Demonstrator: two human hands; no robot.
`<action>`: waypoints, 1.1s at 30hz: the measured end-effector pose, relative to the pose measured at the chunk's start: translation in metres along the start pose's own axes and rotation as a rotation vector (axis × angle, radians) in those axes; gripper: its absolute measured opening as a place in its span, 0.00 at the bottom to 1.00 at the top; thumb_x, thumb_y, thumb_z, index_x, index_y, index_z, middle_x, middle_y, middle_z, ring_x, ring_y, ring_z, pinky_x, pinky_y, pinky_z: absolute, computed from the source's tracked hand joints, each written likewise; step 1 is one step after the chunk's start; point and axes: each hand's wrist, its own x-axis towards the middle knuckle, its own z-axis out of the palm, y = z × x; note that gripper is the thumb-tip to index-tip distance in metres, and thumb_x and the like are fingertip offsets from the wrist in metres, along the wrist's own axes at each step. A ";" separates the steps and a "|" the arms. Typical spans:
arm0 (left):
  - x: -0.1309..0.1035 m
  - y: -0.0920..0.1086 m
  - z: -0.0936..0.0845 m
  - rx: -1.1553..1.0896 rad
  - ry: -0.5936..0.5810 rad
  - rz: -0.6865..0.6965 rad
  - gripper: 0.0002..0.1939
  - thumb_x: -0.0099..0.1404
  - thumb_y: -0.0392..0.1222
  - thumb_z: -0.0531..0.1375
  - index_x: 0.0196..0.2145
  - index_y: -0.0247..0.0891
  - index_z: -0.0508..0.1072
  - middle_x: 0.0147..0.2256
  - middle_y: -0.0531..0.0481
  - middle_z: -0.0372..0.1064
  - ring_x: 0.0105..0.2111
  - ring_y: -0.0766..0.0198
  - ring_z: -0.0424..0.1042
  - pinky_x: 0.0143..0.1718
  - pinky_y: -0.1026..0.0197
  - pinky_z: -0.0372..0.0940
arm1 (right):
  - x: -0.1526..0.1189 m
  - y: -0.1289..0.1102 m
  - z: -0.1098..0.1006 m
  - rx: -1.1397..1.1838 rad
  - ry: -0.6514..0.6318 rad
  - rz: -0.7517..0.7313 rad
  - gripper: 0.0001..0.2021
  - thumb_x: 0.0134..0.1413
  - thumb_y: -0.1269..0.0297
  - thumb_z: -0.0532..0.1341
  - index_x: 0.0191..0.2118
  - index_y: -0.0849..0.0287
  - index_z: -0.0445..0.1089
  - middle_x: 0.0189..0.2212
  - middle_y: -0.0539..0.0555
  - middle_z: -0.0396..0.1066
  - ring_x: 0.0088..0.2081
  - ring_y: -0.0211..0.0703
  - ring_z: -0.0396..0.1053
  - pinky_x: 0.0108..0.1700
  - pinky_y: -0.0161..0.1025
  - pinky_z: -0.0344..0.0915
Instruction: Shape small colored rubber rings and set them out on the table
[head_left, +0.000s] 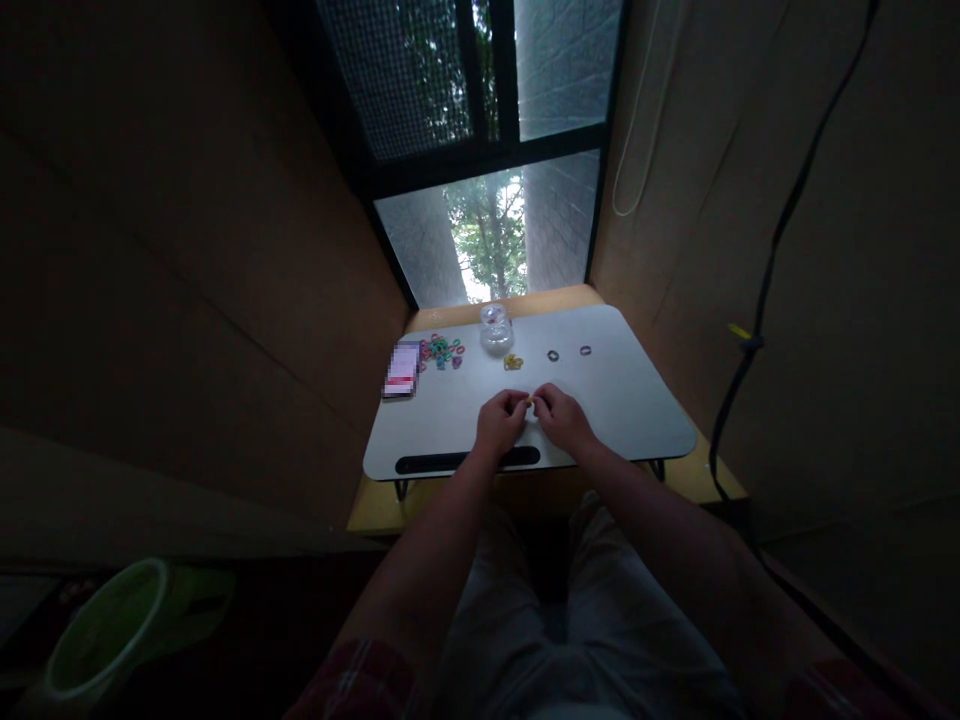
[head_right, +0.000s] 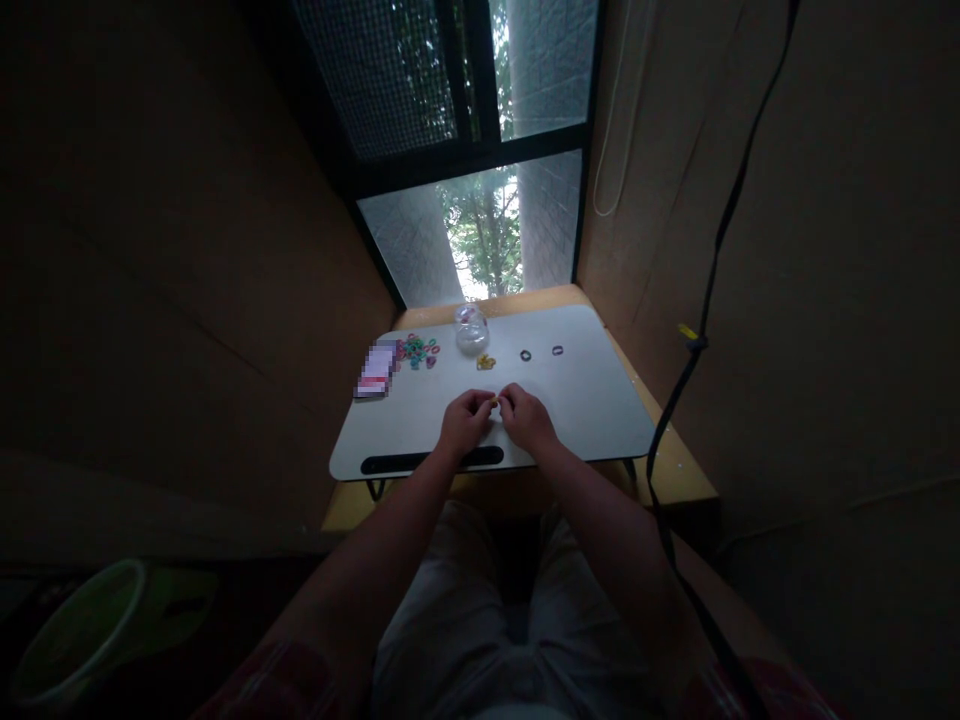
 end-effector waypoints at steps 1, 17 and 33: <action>0.000 0.000 0.000 0.000 0.006 -0.004 0.10 0.60 0.44 0.59 0.37 0.38 0.76 0.32 0.49 0.76 0.29 0.67 0.70 0.34 0.64 0.64 | 0.000 0.000 0.000 -0.002 0.000 -0.003 0.06 0.58 0.65 0.52 0.33 0.56 0.65 0.25 0.49 0.68 0.28 0.39 0.65 0.32 0.34 0.57; -0.001 0.001 -0.001 -0.021 -0.010 -0.039 0.11 0.62 0.46 0.58 0.38 0.38 0.75 0.32 0.49 0.76 0.30 0.67 0.72 0.34 0.64 0.65 | 0.000 0.002 0.002 0.022 0.023 -0.002 0.06 0.54 0.67 0.54 0.35 0.57 0.67 0.28 0.51 0.70 0.29 0.39 0.65 0.32 0.35 0.58; -0.003 0.011 -0.003 0.053 0.001 -0.018 0.10 0.61 0.47 0.59 0.35 0.38 0.75 0.31 0.50 0.75 0.29 0.67 0.70 0.33 0.64 0.62 | 0.000 0.001 0.002 0.004 0.047 -0.001 0.05 0.53 0.65 0.55 0.34 0.58 0.68 0.27 0.50 0.69 0.25 0.37 0.62 0.30 0.34 0.56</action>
